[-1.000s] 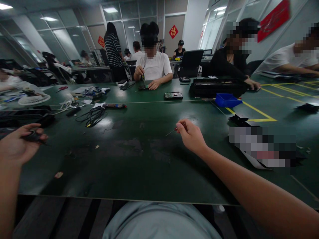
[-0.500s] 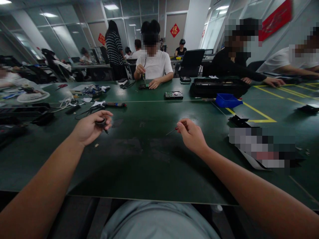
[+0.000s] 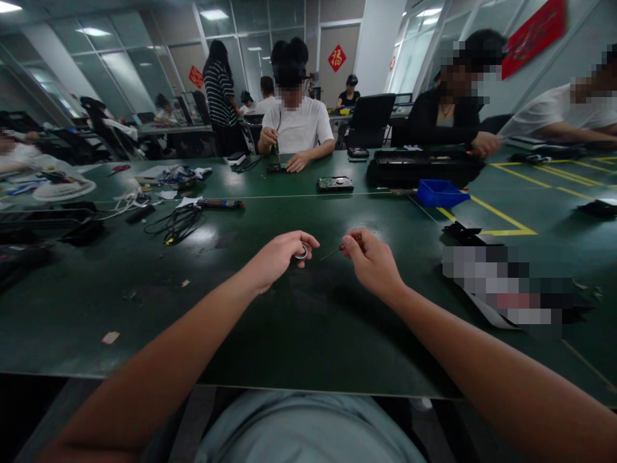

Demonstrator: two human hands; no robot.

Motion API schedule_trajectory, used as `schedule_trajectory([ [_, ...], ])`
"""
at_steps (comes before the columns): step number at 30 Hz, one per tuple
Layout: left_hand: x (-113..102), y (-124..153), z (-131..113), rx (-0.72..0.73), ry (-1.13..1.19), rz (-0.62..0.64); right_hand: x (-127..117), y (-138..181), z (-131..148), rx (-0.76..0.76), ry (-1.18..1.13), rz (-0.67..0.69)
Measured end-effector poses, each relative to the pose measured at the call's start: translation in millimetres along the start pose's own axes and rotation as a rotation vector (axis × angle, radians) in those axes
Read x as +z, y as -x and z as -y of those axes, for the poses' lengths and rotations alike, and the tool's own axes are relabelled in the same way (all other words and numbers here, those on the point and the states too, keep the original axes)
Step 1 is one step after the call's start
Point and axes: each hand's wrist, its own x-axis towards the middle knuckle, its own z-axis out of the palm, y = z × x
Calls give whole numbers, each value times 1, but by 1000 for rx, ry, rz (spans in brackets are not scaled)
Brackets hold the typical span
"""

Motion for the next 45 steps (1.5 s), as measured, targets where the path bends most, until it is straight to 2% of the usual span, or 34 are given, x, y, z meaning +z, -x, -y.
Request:
schedule_trajectory([
  [5,17,-2,28,40,-433,-33,-1,0,3,-4,17,-2],
  [9,14,-3,49,128,-647,-62,-2,0,6,-7,64,13],
  [12,7,-6,58,213,-722,-51,-2,1,7,-17,81,44],
  [16,0,-13,63,264,-751,-56,0,3,5,11,-5,39],
  [22,-4,-16,67,235,-632,-170,2,1,1,36,-241,-22],
  [27,-6,-14,66,293,-615,-157,2,1,3,42,-297,-59],
  [38,-6,-13,64,286,-633,-139,2,4,5,-14,-188,-52],
  [45,-7,-14,64,337,-702,-146,-4,5,10,-75,81,-82],
])
